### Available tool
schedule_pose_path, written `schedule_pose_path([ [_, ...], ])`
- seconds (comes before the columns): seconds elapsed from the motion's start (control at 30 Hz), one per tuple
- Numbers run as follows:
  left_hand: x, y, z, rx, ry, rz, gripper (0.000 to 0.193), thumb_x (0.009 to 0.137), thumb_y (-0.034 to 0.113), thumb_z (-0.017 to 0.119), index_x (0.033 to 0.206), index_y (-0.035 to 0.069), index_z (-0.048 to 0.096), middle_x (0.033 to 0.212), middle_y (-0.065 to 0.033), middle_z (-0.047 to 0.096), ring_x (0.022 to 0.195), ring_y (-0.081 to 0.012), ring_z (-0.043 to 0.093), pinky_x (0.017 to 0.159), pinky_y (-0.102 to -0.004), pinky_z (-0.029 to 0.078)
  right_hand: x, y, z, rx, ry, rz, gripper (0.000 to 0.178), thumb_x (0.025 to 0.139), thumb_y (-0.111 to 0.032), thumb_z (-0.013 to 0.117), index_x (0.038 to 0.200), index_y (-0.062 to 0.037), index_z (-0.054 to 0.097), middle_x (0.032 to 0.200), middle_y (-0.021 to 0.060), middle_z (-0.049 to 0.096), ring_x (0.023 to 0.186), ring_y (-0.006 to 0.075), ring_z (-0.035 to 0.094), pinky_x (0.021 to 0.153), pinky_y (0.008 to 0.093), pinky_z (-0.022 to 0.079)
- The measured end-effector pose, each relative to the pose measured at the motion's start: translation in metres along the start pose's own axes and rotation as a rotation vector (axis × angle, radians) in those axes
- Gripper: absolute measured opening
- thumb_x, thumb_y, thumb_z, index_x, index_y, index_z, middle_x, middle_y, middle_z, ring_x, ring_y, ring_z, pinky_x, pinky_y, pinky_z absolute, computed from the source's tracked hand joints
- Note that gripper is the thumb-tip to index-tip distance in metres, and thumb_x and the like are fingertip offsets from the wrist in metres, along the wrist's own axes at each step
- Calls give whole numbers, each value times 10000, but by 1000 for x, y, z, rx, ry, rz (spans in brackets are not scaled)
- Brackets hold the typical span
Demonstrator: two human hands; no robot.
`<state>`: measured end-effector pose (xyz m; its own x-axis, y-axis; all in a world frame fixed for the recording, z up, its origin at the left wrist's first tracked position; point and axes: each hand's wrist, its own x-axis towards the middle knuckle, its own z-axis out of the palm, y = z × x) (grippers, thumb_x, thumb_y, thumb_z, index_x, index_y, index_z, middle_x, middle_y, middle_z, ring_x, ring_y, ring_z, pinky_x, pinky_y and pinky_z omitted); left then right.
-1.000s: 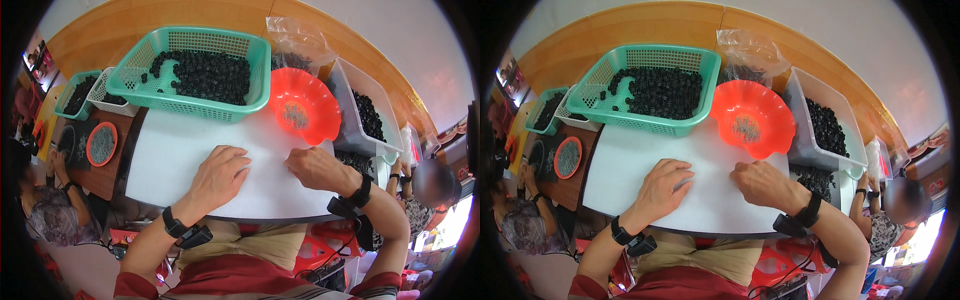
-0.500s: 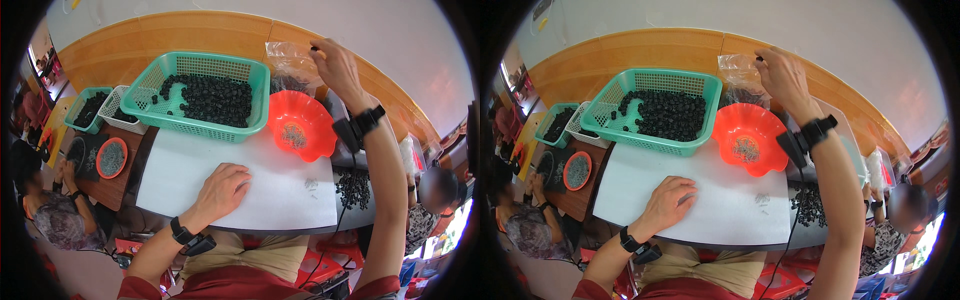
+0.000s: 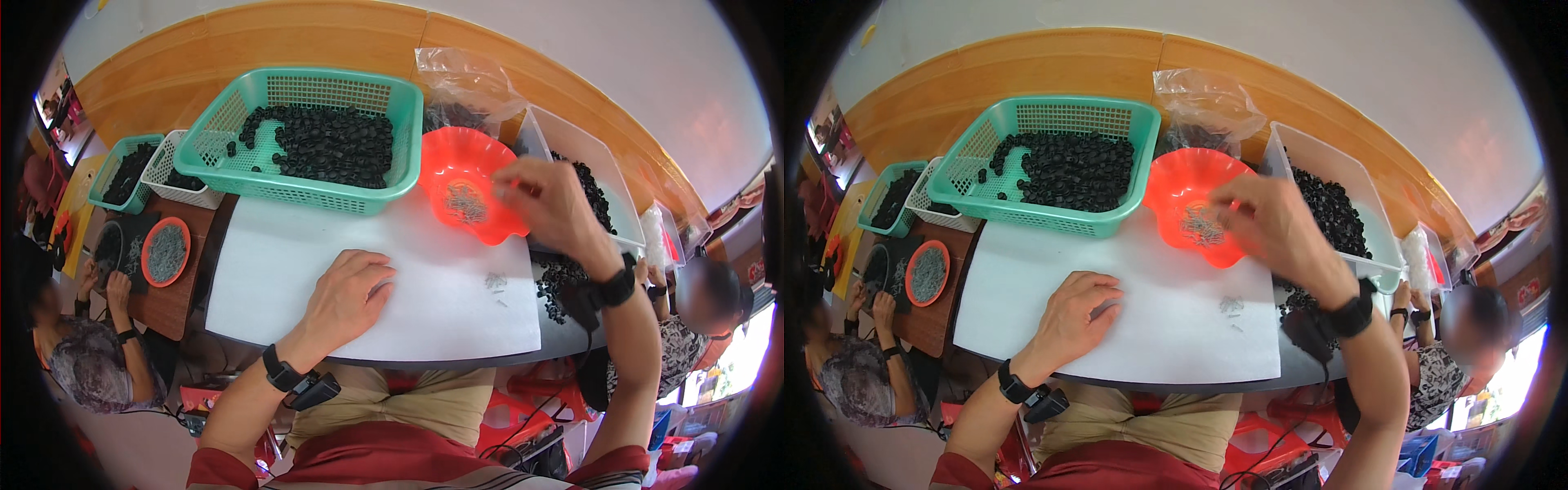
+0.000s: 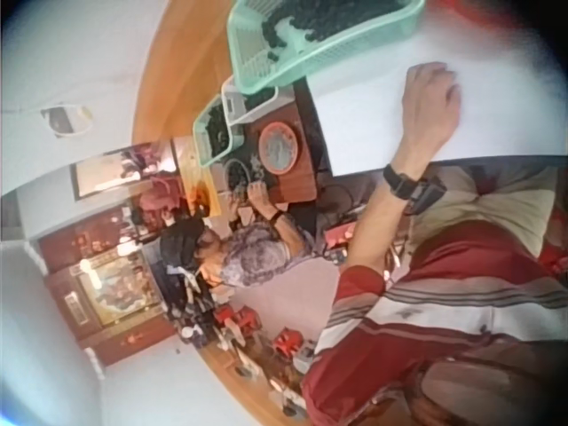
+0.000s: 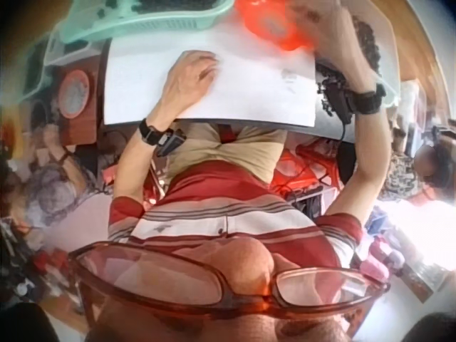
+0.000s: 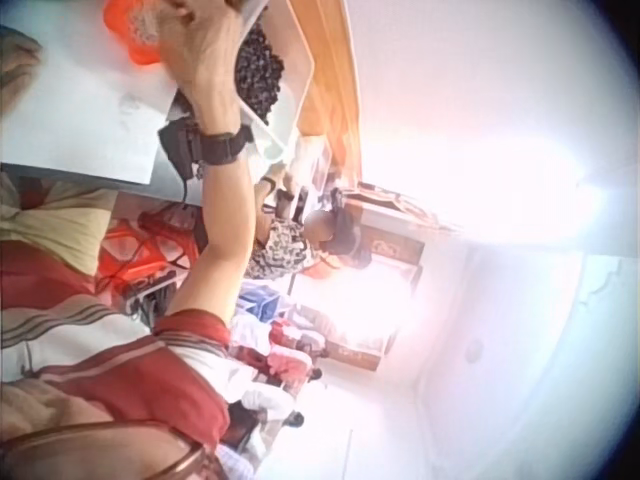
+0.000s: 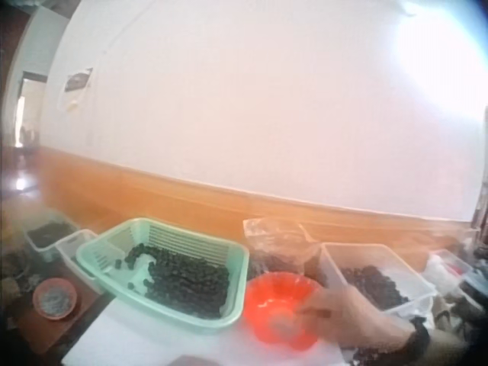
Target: Manually assemble small black plastic and silver metal components by inserting pins into individual sockets.
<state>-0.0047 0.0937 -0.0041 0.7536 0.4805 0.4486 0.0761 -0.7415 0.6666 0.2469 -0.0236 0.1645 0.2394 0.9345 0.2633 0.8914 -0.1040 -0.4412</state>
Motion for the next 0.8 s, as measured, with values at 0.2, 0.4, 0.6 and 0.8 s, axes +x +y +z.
schedule_pose_path([
  [0.2,0,-1,3,23,-11,8,173,827,43,743,998,14,742,1149,-120,722,1090,-323,650,946,-415,531,-76,-84,1,223,-173,-698,267,842,-29,733,1107,-6,752,1031,147,753,776,212,756,616,294,596],
  [0.4,-1,4,-1,15,-24,-33,163,860,66,723,1012,9,740,1149,-108,719,1103,-316,637,950,-415,529,-116,-146,10,433,206,-933,447,812,-215,743,1252,-138,766,1033,148,711,605,135,609,418,257,449],
  [0.6,1,3,3,10,-21,-12,163,850,59,740,1002,1,736,1150,-113,725,1098,-312,651,957,-402,526,-136,-131,6,516,284,-969,333,896,-192,668,1196,-92,774,1001,158,718,547,122,571,411,253,430],
  [0.8,-3,1,0,72,-18,-40,160,849,54,734,1001,5,738,1146,-109,726,1092,-312,656,959,-400,528,-147,-117,-4,655,165,-927,372,903,-228,726,1239,-72,751,1043,218,724,511,129,580,344,239,392],
])
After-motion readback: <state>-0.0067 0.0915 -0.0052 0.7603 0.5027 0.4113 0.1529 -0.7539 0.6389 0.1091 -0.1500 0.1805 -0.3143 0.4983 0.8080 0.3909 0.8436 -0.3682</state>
